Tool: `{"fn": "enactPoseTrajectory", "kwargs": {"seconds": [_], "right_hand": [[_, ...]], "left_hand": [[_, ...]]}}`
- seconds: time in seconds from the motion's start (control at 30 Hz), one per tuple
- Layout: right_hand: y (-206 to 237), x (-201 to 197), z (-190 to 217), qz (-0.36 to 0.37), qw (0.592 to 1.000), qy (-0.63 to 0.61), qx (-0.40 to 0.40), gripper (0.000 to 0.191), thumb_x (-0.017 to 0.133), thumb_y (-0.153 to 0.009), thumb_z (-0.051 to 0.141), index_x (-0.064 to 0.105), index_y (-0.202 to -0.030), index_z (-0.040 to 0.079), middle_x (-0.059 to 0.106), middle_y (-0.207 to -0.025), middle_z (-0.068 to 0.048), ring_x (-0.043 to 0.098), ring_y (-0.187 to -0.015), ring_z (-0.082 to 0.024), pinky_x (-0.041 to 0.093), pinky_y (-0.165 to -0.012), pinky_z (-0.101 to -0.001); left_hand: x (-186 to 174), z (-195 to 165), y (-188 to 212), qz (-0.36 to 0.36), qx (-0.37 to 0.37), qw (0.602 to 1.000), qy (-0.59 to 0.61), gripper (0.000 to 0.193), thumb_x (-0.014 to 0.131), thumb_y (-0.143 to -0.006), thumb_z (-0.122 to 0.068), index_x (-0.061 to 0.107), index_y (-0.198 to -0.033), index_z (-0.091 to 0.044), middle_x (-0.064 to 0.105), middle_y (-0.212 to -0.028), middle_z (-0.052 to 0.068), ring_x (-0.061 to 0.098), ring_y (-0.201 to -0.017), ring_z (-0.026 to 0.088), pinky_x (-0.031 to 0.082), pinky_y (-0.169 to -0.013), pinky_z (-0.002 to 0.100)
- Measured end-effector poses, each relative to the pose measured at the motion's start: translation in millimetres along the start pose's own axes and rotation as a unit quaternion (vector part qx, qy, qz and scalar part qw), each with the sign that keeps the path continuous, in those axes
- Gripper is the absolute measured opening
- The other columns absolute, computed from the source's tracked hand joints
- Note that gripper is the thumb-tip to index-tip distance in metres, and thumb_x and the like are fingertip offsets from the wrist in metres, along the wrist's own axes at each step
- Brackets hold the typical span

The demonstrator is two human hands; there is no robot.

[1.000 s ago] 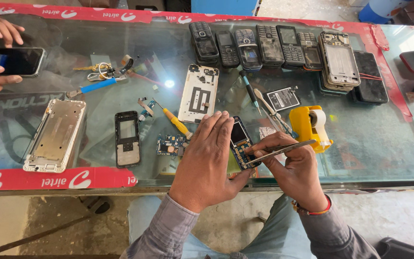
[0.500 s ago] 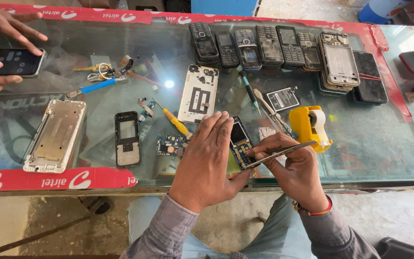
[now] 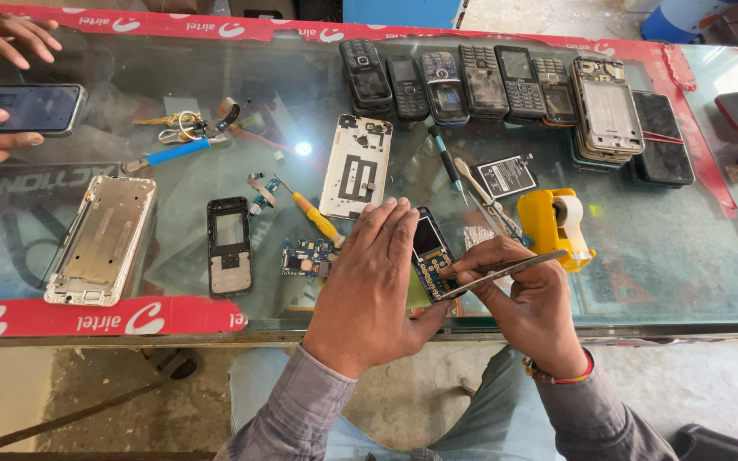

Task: The person picks up a feature phone from a glass workbench and pries open its housing by hand. They separate the keypad and screen assembly, then use a flat pry tool to work around the keypad and internal board, holding the phone steady with the other hand.

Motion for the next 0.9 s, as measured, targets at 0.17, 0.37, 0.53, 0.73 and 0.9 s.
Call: {"fn": "enactPoseTrajectory", "kwargs": {"seconds": [0.17,0.37,0.53,0.73,0.9], "right_hand": [[-0.4,-1.0,3.9,0.004,1.0,0.026,-0.014,0.011,0.07,-0.09,-0.006,0.074,-0.099,-0.001,0.074,-0.099,-0.01,0.071,-0.097,-0.018,0.059,-0.087,-0.0326],[-1.6,-2.4,4.3,0.005,0.999,0.033,-0.015,0.012,0.07,-0.089,-0.006,0.074,-0.098,-0.001,0.074,-0.098,-0.01,0.07,-0.097,-0.018,0.057,-0.087,-0.0326],[-1.5,-3.1,1.4,-0.001,1.0,0.024,-0.001,0.011,0.07,-0.089,-0.005,0.074,-0.098,0.0,0.074,-0.098,-0.009,0.071,-0.096,-0.017,0.059,-0.087,-0.0323],[-1.1,-3.5,2.2,0.004,1.0,0.016,-0.004,0.011,0.07,-0.09,-0.005,0.074,-0.099,-0.001,0.075,-0.099,-0.01,0.071,-0.097,-0.018,0.059,-0.088,-0.0325],[-0.5,-2.9,4.2,0.006,1.0,0.015,-0.017,0.011,0.07,-0.09,-0.006,0.074,-0.099,-0.001,0.074,-0.099,-0.011,0.069,-0.099,-0.019,0.058,-0.089,-0.033]], "left_hand": [[0.3,-0.1,-0.4,-0.001,0.003,1.0,0.0,0.094,0.082,-0.073,-0.035,0.042,-0.141,0.015,0.05,-0.143,0.031,0.04,-0.143,0.043,0.029,-0.123,0.051],[1.0,-0.7,-1.9,-0.001,0.004,1.0,-0.003,0.094,0.082,-0.073,-0.036,0.041,-0.14,0.016,0.05,-0.143,0.032,0.04,-0.143,0.044,0.029,-0.123,0.052],[2.3,-1.5,-1.7,0.003,0.001,1.0,0.0,0.094,0.082,-0.073,-0.036,0.042,-0.139,0.017,0.05,-0.142,0.032,0.04,-0.142,0.045,0.029,-0.123,0.052],[2.4,-1.2,-1.3,0.003,0.0,1.0,0.0,0.095,0.082,-0.072,-0.037,0.041,-0.14,0.017,0.05,-0.142,0.033,0.04,-0.142,0.045,0.029,-0.122,0.052],[1.8,-2.2,-1.1,-0.001,0.005,1.0,-0.002,0.094,0.082,-0.074,-0.036,0.041,-0.14,0.016,0.05,-0.143,0.032,0.04,-0.143,0.044,0.03,-0.123,0.052]]}}
Point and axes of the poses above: each hand's wrist, its own y-axis away from the middle knuckle, its own x-axis out of the palm, z = x × y, the point moved 9 cm from there along -y, towards the middle knuckle
